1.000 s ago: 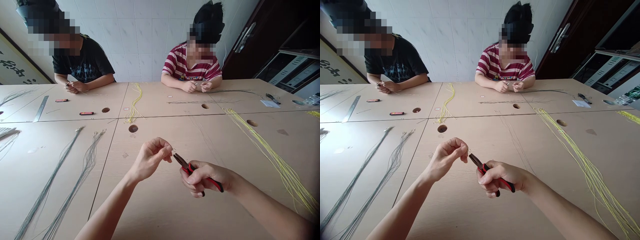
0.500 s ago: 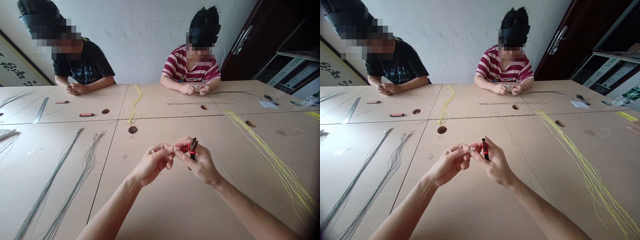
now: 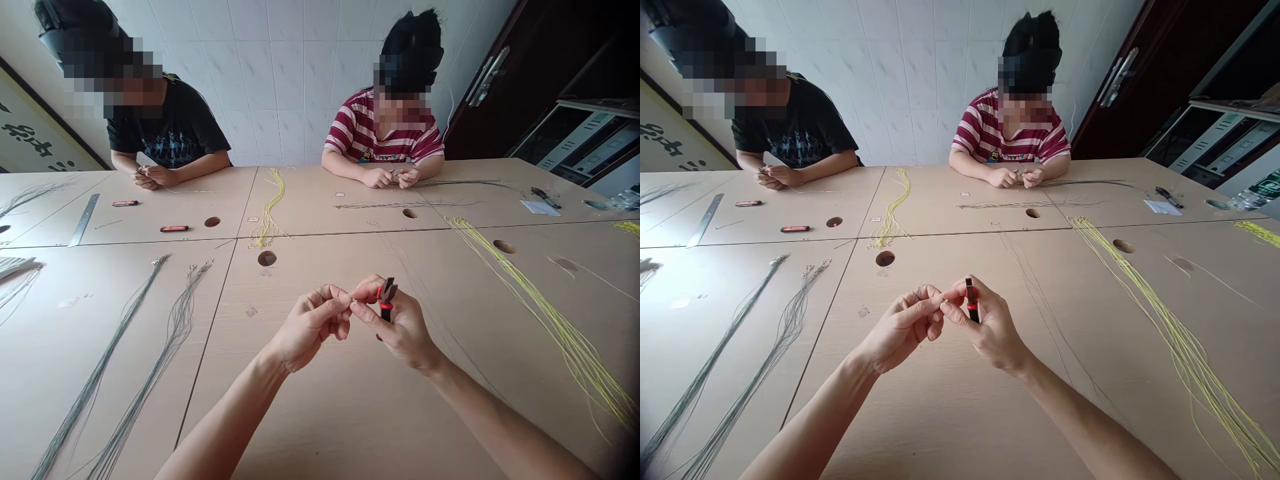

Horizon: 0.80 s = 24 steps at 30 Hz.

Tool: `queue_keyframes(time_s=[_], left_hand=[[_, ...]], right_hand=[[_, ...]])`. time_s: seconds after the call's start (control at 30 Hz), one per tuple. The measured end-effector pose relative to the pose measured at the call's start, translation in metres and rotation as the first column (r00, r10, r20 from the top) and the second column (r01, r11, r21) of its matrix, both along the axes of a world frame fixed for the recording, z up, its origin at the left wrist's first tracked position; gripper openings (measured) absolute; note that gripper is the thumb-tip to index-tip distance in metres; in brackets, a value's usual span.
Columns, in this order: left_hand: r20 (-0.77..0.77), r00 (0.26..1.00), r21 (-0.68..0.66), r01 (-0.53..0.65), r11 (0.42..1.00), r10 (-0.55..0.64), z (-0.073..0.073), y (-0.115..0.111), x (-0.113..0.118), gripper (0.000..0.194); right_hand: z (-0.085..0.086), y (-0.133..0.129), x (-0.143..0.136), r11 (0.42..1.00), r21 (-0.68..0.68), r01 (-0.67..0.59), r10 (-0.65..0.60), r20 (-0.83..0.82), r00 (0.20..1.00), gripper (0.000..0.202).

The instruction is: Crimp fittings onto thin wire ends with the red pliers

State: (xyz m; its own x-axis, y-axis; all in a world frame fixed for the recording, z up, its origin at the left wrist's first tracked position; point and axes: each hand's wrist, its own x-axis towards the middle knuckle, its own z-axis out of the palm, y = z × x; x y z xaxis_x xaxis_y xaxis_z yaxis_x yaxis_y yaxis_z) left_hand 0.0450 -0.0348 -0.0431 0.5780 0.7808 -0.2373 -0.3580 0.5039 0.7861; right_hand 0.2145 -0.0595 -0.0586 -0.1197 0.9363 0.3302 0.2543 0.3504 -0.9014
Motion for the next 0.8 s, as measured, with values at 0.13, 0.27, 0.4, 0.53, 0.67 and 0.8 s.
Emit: queue_keyframes(time_s=[0.13,0.27,0.4,0.53,0.67,0.8], left_hand=[[0.006,1.0,0.012,0.004,1.0,-0.004,-0.002,0.0,0.0,0.023],[-0.002,1.0,0.03,-0.003,1.0,0.004,-0.004,-0.001,0.002,0.024],[-0.028,1.0,0.059,-0.006,0.998,0.008,-0.004,-0.001,0.002,0.026],[-0.053,0.999,0.093,-0.002,0.996,0.007,-0.006,0.0,0.002,0.026],[-0.097,0.995,0.135,0.013,0.991,0.0,-0.008,0.0,0.001,0.026],[-0.161,0.986,0.169,0.059,0.984,-0.031,-0.008,-0.002,-0.001,0.025]], right_hand=[[-0.001,0.0,-0.003,0.999,0.035,0.013,-0.011,-0.036,0.999,0.003],[-0.001,0.0,-0.006,0.998,0.066,0.021,-0.016,-0.067,0.998,0.007],[0.003,0.0,-0.006,0.999,0.031,0.021,-0.018,-0.067,0.998,0.012],[0.006,0.0,-0.003,0.998,-0.058,0.028,-0.031,-0.055,0.998,0.02],[0.004,0.005,0.002,0.982,-0.165,0.086,-0.099,-0.07,0.993,0.025],[0.003,0.015,0.014,0.978,-0.198,0.07,-0.119,-0.246,0.962,0.025]])
